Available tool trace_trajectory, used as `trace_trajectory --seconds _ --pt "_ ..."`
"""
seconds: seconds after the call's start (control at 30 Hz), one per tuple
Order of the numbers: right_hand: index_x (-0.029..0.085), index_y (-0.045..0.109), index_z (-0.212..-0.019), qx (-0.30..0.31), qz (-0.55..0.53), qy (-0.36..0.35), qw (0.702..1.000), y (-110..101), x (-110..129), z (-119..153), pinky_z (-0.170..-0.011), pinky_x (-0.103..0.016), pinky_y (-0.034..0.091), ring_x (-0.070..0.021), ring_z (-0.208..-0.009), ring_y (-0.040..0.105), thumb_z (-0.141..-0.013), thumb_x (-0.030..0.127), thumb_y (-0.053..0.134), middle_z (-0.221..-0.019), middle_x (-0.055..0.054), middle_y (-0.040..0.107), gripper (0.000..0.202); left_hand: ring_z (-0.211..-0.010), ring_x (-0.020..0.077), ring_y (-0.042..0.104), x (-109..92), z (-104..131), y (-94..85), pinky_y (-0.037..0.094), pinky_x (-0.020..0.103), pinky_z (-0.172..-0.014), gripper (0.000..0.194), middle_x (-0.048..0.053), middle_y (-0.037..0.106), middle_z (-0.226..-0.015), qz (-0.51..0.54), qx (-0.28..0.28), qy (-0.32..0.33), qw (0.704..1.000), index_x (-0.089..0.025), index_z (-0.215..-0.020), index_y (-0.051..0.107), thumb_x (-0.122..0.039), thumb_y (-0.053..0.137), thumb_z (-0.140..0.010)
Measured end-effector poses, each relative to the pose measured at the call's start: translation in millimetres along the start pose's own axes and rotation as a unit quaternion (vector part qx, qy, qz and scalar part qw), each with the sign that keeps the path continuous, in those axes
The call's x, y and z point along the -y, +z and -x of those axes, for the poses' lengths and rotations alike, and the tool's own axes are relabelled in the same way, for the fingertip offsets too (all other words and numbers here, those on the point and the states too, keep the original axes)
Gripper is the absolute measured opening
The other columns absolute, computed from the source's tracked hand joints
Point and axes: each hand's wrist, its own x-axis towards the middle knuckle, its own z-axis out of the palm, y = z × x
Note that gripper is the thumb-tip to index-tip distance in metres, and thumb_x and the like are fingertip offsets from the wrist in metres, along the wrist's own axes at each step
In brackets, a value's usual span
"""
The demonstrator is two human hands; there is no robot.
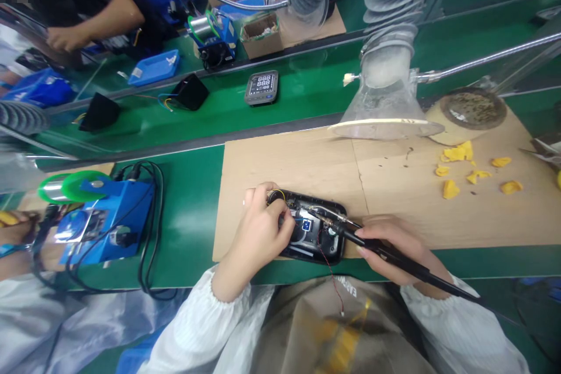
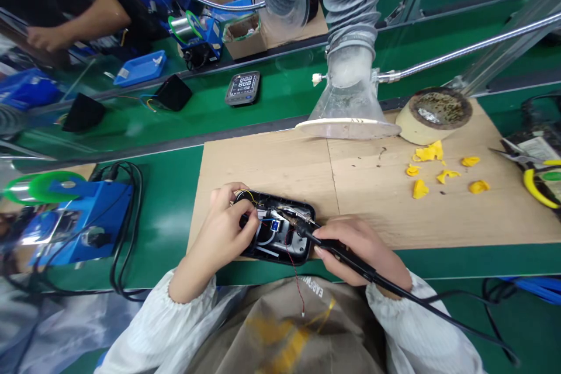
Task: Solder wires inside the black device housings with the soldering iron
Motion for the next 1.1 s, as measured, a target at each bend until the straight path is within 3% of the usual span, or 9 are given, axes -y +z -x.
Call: trace_trajectory --seconds 1.1 --pt "0.026 0.058 -0.113 0.002 -0.004 0.000 1.000 -0.5 -1.4 1.2 -0.061 -0.025 0.052 -0.0151 -0.067 0.070 -0.092 0.013 0.060 -0.079 0.001 0.071 0.025 -0.113 0.0332 0.047 1.1 -0.6 1.8 0.044 0.051 -0.097 0.021 0.017 0.051 -0.121 0.007 -0.011 0.006 1.000 -0.014 -0.076 0.063 -0.018 0.052 -0.093"
